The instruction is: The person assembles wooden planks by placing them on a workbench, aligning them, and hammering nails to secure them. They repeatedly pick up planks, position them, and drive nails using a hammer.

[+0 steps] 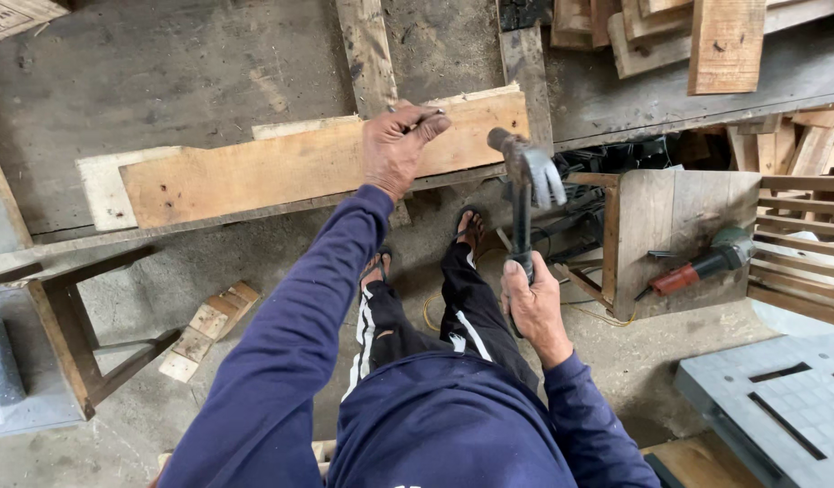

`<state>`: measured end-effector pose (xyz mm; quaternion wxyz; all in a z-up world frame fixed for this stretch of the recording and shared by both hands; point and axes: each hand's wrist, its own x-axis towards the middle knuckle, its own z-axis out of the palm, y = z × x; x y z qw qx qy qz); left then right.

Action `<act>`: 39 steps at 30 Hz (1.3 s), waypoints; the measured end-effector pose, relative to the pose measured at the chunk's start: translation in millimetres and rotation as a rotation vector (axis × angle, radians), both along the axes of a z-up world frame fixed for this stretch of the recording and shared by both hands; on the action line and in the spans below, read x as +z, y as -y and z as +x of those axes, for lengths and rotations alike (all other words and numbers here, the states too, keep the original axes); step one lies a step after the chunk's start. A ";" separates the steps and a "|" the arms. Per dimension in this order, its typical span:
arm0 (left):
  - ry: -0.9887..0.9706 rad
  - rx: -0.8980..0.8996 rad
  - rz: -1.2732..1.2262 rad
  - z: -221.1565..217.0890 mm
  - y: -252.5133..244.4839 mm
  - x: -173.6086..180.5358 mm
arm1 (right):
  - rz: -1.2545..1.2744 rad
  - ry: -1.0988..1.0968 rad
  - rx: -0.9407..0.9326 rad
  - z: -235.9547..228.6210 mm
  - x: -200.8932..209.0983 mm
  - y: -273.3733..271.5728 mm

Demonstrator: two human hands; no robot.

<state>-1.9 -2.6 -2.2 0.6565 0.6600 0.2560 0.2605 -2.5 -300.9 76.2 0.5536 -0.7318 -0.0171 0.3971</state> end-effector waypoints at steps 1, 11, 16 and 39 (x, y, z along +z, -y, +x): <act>0.055 -0.017 -0.051 -0.9 4.8 -2.1 | -0.033 -0.028 -0.004 -0.2 -1.9 0.9; -0.091 -0.042 0.093 -0.7 13.6 5.5 | 0.036 0.060 0.054 -2.5 27.0 -5.5; -0.166 -0.046 0.099 -1.0 13.9 2.7 | 0.015 0.124 0.145 6.4 43.8 -31.2; 0.049 0.506 -0.059 7.3 12.9 -12.9 | 0.591 0.430 -0.097 65.8 114.9 -16.6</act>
